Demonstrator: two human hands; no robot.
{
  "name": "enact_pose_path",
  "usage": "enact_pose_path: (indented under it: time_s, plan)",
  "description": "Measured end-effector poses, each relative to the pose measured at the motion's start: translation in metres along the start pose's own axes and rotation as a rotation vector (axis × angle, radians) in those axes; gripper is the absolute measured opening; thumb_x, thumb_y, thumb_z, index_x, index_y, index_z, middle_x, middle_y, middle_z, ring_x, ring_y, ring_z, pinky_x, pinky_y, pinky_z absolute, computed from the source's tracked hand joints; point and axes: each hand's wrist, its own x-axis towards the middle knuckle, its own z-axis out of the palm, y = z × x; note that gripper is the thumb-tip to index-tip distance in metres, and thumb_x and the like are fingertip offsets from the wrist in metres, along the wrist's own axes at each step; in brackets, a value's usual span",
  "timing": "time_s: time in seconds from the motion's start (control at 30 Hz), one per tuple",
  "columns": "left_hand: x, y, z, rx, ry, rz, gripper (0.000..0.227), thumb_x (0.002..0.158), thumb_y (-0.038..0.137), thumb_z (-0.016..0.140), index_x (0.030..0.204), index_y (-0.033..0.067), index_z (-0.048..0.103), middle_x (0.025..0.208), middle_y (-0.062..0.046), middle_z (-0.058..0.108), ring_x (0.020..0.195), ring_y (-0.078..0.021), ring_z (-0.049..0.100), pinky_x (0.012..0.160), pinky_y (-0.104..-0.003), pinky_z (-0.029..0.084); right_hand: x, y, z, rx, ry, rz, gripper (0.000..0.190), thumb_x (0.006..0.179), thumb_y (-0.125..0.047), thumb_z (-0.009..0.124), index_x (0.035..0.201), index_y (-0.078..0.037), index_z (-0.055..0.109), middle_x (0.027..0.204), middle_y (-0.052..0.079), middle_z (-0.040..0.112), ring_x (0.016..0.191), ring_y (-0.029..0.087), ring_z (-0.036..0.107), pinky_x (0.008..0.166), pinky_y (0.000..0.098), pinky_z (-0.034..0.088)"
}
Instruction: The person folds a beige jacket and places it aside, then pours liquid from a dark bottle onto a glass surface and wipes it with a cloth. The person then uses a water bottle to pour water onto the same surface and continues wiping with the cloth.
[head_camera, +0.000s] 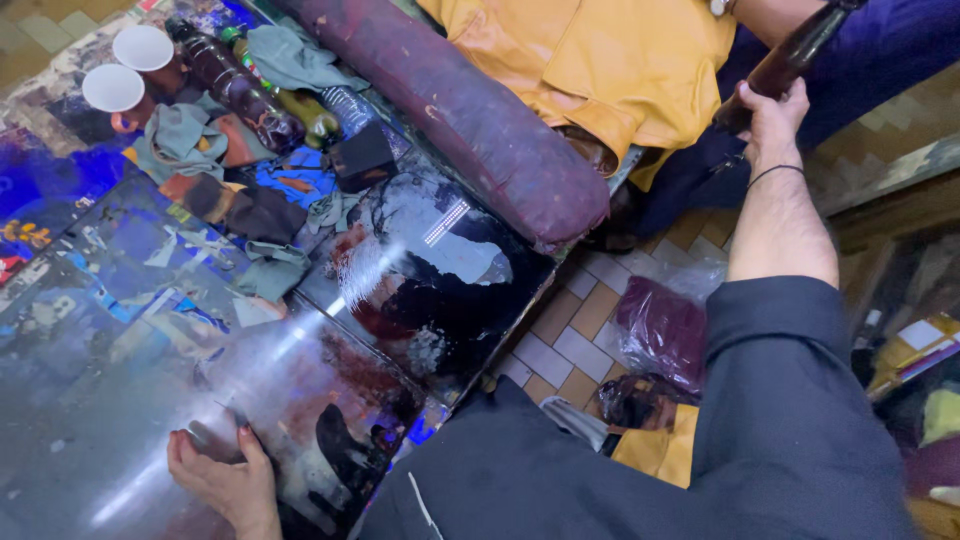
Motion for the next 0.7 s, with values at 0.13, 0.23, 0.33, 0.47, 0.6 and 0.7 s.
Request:
enact_pose_path:
  time_s: [0.13, 0.23, 0.33, 0.47, 0.6, 0.7]
  plan:
    - [0.005, -0.002, -0.001, -0.002, 0.007, 0.000, 0.073, 0.098, 0.015, 0.079, 0.152, -0.0062, 0.035, 0.155, -0.029, 0.039, 0.147, -0.0440, 0.039, 0.126, -0.054, 0.031, -0.003, 0.004, -0.001, 0.037, -0.019, -0.064, 0.050, 0.090, -0.002, 0.092, 0.127, -0.012, 0.061, 0.116, 0.003, 0.073, 0.103, 0.019, 0.073, 0.077, 0.0342, 0.062]
    - [0.004, 0.000, -0.001, 0.001, 0.015, 0.012, 0.073, 0.098, 0.015, 0.078, 0.152, -0.0062, 0.034, 0.155, -0.029, 0.039, 0.147, -0.0442, 0.038, 0.126, -0.054, 0.031, -0.001, 0.000, -0.004, 0.053, -0.047, -0.138, 0.049, 0.092, 0.004, 0.092, 0.129, -0.009, 0.062, 0.119, 0.005, 0.073, 0.108, 0.021, 0.072, 0.088, 0.0355, 0.062]
    - [0.003, 0.002, -0.002, -0.011, 0.009, -0.001, 0.073, 0.097, 0.015, 0.078, 0.151, -0.0062, 0.034, 0.154, -0.029, 0.039, 0.147, -0.0441, 0.038, 0.125, -0.054, 0.030, 0.000, -0.005, -0.004, 0.046, -0.009, -0.063, 0.047, 0.090, 0.000, 0.091, 0.124, -0.010, 0.061, 0.113, 0.003, 0.072, 0.102, 0.020, 0.072, 0.079, 0.0378, 0.060]
    - [0.005, 0.003, -0.003, -0.026, 0.001, -0.023, 0.072, 0.097, 0.015, 0.078, 0.151, -0.0050, 0.035, 0.155, -0.028, 0.039, 0.147, -0.0440, 0.038, 0.126, -0.054, 0.031, -0.005, -0.005, -0.006, 0.103, -0.017, -0.060, 0.051, 0.092, 0.000, 0.093, 0.129, -0.010, 0.059, 0.120, 0.006, 0.071, 0.106, 0.023, 0.072, 0.081, 0.0399, 0.062]
    - [0.005, 0.007, -0.004, -0.036, 0.005, -0.017, 0.075, 0.096, 0.015, 0.078, 0.155, -0.0036, 0.035, 0.154, -0.028, 0.039, 0.146, -0.0437, 0.038, 0.125, -0.054, 0.031, -0.007, -0.005, -0.004, 0.119, 0.093, 0.001, 0.076, 0.085, -0.002, 0.092, 0.143, -0.017, 0.045, 0.135, 0.007, 0.064, 0.117, 0.023, 0.069, 0.080, 0.0424, 0.062]
    - [0.008, 0.011, -0.004, -0.048, 0.009, -0.015, 0.076, 0.095, 0.015, 0.078, 0.156, -0.0029, 0.035, 0.157, -0.028, 0.039, 0.149, -0.0445, 0.039, 0.127, -0.055, 0.031, -0.007, -0.010, -0.008, 0.100, -0.056, -0.185, 0.078, 0.093, 0.001, 0.084, 0.160, -0.012, 0.047, 0.152, 0.010, 0.059, 0.137, 0.026, 0.061, 0.109, 0.0444, 0.058]
